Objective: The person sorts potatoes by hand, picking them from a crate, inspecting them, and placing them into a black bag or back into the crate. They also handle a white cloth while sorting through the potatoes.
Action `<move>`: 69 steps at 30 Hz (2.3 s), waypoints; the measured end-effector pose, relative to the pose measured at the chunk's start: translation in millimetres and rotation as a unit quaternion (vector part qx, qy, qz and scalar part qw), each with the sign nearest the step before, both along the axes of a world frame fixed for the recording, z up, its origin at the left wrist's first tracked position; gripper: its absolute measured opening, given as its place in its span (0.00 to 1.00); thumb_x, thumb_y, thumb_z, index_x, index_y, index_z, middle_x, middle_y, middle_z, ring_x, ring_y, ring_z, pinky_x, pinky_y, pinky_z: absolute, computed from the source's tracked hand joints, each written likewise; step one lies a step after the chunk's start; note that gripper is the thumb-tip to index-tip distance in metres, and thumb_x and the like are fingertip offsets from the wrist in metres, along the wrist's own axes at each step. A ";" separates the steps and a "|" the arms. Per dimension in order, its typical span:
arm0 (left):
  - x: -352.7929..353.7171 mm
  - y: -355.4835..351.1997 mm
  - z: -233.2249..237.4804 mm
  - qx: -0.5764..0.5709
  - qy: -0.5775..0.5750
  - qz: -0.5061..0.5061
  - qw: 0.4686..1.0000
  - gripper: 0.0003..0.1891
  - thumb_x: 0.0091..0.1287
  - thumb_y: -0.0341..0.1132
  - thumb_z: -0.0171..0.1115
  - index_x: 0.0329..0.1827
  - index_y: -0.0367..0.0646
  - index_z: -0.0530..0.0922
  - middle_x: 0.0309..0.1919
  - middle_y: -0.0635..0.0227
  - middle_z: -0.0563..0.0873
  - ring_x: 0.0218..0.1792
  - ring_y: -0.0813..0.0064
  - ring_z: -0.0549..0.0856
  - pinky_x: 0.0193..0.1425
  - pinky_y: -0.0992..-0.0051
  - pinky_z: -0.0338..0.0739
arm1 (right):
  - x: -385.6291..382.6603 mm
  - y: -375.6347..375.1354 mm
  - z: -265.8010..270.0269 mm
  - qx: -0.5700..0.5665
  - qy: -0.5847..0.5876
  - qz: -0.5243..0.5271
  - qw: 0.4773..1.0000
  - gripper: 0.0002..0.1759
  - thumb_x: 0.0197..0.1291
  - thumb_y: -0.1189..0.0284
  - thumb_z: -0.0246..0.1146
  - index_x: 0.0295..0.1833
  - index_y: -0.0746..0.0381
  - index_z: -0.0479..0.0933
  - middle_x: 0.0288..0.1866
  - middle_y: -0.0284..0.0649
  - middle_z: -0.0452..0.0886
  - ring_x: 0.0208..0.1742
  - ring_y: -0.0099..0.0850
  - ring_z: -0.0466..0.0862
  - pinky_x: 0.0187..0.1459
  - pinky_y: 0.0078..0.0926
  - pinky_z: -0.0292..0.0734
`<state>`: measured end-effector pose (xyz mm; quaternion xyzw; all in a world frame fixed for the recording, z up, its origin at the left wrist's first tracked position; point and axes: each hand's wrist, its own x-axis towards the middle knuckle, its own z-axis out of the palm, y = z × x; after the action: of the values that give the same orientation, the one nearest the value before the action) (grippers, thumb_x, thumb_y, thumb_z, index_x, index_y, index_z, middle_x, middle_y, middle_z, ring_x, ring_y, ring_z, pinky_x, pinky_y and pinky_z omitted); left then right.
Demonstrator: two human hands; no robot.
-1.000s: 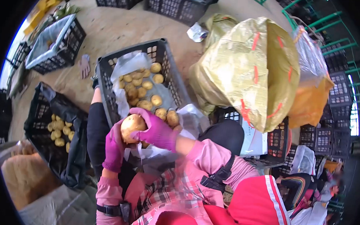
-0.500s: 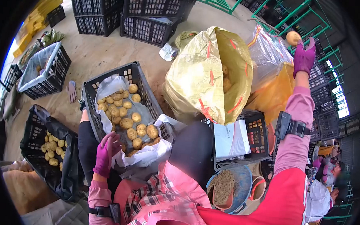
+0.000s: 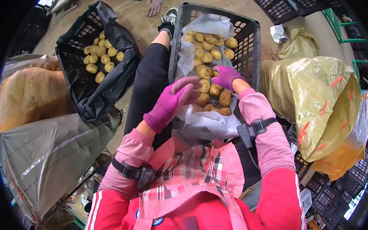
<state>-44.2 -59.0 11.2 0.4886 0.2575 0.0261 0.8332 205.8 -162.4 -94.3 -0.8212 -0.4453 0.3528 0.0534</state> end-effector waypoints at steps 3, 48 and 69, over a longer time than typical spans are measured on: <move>5.0 5.9 1.6 -0.011 0.005 0.000 1.000 0.22 0.79 0.41 0.49 0.69 0.37 0.68 0.59 0.59 0.81 0.54 0.71 0.84 0.61 0.71 0.79 | -14.3 15.5 -44.6 -0.215 -0.028 -0.049 0.975 0.36 0.51 0.50 0.69 0.61 0.60 0.78 0.62 0.52 0.79 0.62 0.44 0.81 0.62 0.38 0.75; 14.6 1.6 -2.9 0.083 -0.066 0.017 0.994 0.30 0.76 0.40 0.54 0.78 0.42 0.57 0.65 0.61 0.75 0.62 0.75 0.77 0.65 0.75 0.72 | -80.4 -27.5 137.0 0.316 0.467 -0.222 0.796 0.52 0.54 0.58 0.75 0.78 0.62 0.55 0.67 0.41 0.69 0.68 0.31 0.71 0.68 0.29 0.66; 11.7 16.9 -21.1 -0.069 -0.172 0.087 0.979 0.27 0.76 0.35 0.51 0.74 0.35 0.59 0.69 0.56 0.71 0.68 0.65 0.73 0.70 0.69 0.68 | -85.8 -31.3 116.7 0.266 0.495 -0.213 0.799 0.35 0.70 0.59 0.59 0.75 0.65 0.60 0.69 0.44 0.70 0.69 0.30 0.71 0.69 0.28 0.64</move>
<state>-32.5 -42.1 -10.0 0.3935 0.1532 0.1641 0.8915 120.0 -193.7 22.5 -0.5623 -0.2485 0.5589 0.5565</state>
